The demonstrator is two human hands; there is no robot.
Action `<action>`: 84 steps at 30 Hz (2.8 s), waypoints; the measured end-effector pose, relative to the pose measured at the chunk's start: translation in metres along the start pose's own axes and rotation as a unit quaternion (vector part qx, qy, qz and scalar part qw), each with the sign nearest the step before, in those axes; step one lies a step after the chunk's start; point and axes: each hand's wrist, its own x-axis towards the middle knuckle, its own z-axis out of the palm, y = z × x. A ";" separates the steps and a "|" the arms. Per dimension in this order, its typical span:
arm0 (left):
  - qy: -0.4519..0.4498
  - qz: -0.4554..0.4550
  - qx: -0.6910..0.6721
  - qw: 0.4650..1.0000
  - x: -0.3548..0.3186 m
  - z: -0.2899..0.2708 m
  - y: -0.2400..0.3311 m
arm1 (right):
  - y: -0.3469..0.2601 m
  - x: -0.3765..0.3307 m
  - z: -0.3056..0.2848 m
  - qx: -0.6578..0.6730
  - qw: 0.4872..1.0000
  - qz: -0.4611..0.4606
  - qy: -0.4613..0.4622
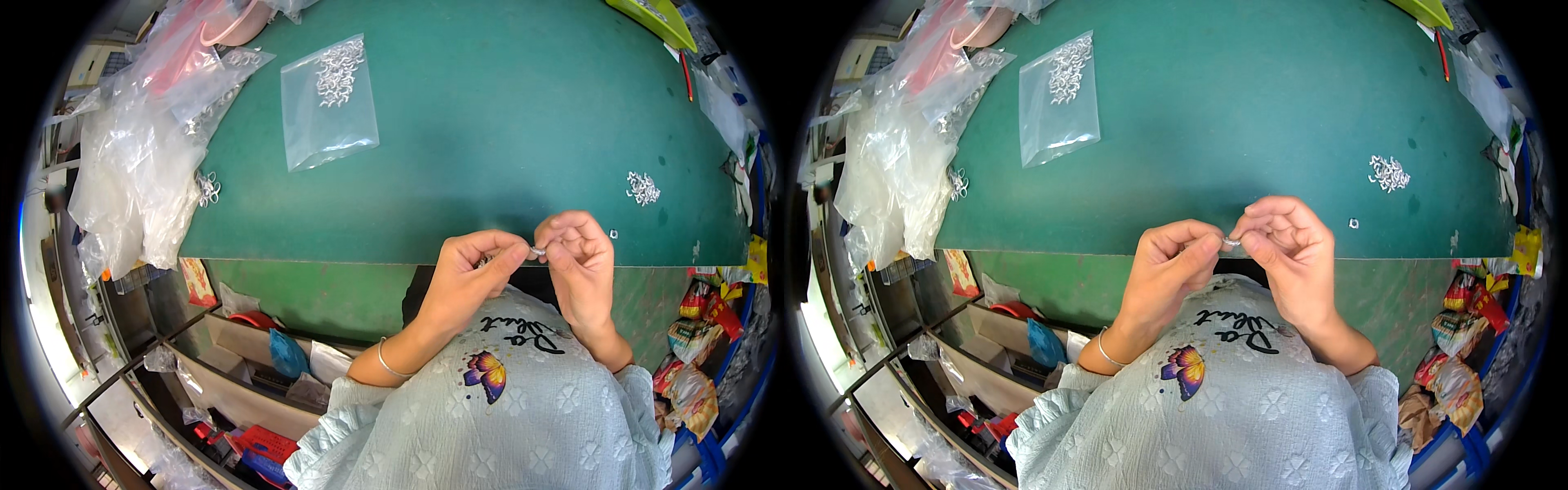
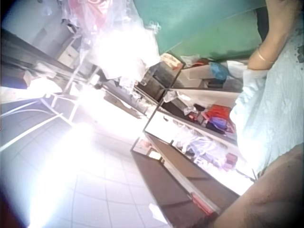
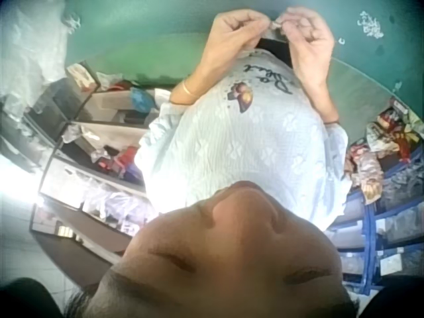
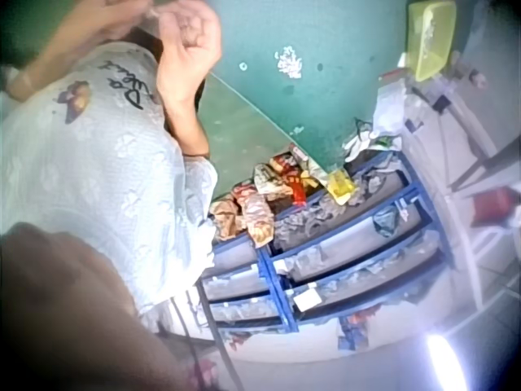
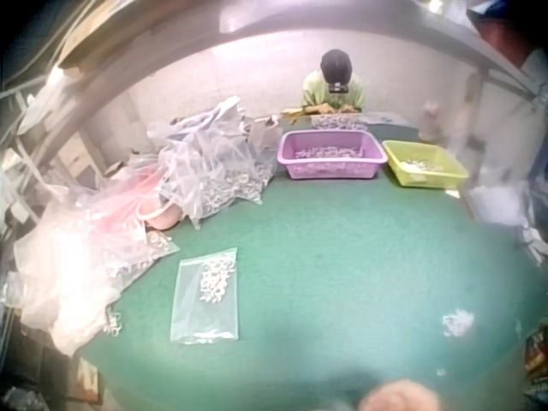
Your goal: The person sits at a green workbench and repeatedly picks up small silver metal components, likely hooks and fasteners, from a pile. They manipulate these parts with their fingers, appearing to assemble or inspect them one by one. The person occasionally moves the components between their hands and the table surface.
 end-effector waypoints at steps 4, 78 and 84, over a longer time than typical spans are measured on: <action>0.026 0.006 -0.069 0.997 0.007 -0.009 -0.002 | 0.000 0.004 -0.028 0.027 0.999 -0.011 0.038; -0.070 -0.074 -0.128 0.987 0.080 0.065 -0.088 | -0.026 -0.015 -0.110 -0.433 0.854 -0.266 0.109; -0.108 -0.038 -0.085 0.990 0.057 0.080 -0.062 | -0.050 -0.019 -0.098 -0.531 0.797 -0.286 0.023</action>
